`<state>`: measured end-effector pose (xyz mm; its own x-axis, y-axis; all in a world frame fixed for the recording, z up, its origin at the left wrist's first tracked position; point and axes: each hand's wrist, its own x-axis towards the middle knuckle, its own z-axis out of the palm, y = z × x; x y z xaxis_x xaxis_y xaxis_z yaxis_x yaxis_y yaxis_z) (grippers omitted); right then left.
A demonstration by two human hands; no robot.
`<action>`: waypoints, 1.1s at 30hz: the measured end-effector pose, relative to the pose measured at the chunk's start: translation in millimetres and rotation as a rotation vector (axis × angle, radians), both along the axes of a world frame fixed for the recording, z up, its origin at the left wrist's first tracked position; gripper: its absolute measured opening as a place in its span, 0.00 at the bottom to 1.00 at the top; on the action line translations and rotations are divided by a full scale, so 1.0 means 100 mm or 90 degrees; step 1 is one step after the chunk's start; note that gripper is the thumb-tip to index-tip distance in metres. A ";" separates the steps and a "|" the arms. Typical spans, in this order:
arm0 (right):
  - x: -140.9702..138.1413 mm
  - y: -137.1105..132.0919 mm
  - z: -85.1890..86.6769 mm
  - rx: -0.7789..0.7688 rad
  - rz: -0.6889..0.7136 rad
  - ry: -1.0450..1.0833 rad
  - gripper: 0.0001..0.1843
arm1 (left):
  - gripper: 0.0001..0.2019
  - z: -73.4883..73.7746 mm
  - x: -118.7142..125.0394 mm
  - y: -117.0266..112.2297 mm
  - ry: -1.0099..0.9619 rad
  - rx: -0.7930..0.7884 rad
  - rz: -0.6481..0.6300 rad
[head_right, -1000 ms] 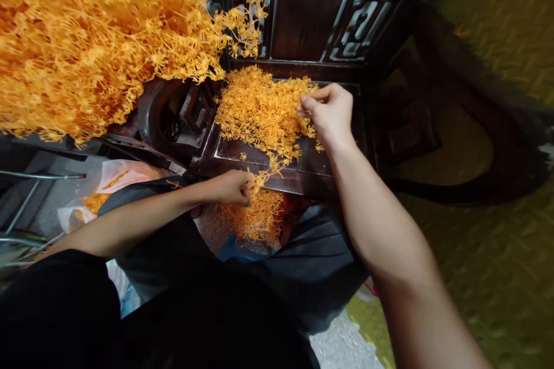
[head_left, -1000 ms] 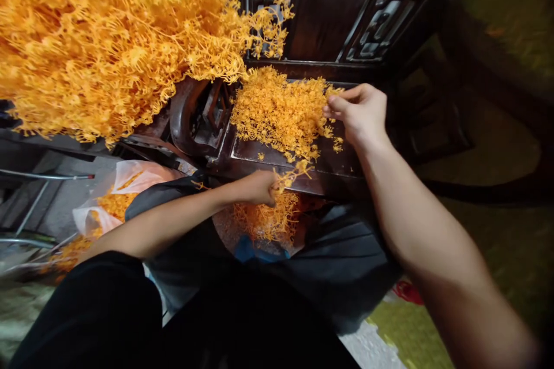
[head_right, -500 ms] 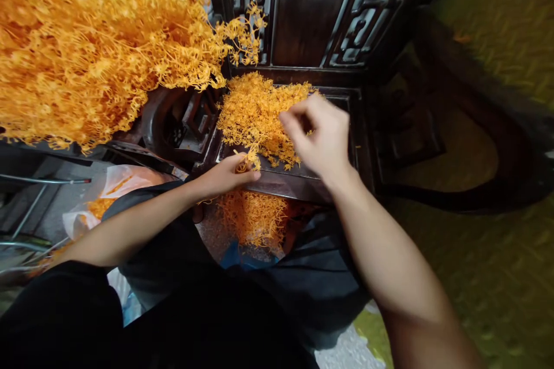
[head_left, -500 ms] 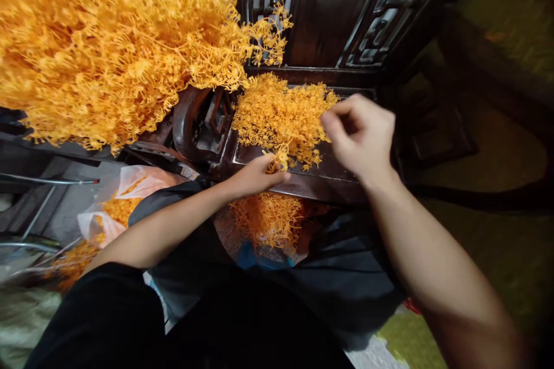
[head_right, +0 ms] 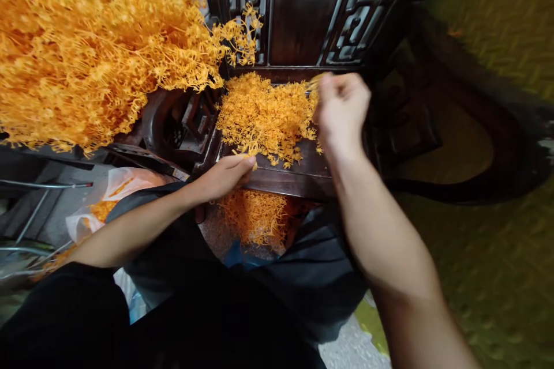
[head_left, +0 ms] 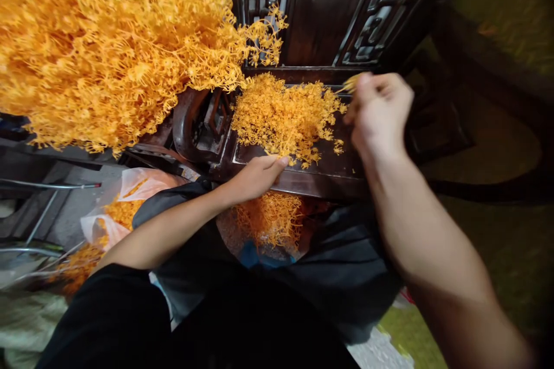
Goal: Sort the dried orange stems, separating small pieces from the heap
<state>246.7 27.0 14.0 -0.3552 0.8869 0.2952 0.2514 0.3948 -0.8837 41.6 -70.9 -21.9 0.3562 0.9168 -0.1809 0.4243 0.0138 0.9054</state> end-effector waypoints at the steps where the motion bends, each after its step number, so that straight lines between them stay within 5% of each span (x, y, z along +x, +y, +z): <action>1: 0.02 0.00 0.02 -0.003 -0.012 0.020 0.27 | 0.24 -0.01 -0.02 -0.01 -0.030 -0.046 -0.002; 7: 0.05 -0.24 -0.08 0.013 -0.078 0.132 0.13 | 0.18 -0.03 -0.10 0.03 -0.166 -0.185 0.052; 10: -0.10 -0.45 -0.18 0.009 -0.054 0.063 0.06 | 0.18 -0.03 -0.09 0.07 -0.207 -0.193 0.062; 14: -0.34 -0.64 -0.23 -0.054 -0.025 -0.096 0.19 | 0.19 -0.05 -0.05 0.07 -0.229 -0.136 0.067; 19: -0.27 -0.28 -0.31 0.036 -0.140 -0.024 0.26 | 0.21 0.07 -0.01 0.04 -0.392 -0.193 0.057; 22: -0.04 0.08 -0.39 -0.036 -0.201 0.164 0.28 | 0.22 0.21 -0.08 0.04 -0.530 -0.253 0.029; 25: 0.06 0.16 -0.42 -0.140 -0.127 0.265 0.23 | 0.22 0.29 -0.20 0.05 -0.609 -0.296 0.010; 29: -0.18 -0.24 -0.37 -0.220 0.012 0.214 0.16 | 0.21 0.30 -0.25 0.06 -0.645 -0.322 -0.015; 33: -0.43 -0.52 -0.29 -0.138 0.094 0.123 0.24 | 0.21 0.31 -0.17 0.05 -0.638 -0.340 -0.026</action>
<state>203.3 -25.3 -15.5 -0.4412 0.8792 0.1798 0.0251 0.2123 -0.9769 24.5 -66.3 9.3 0.5880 0.7925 -0.1620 -0.4784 0.5022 0.7203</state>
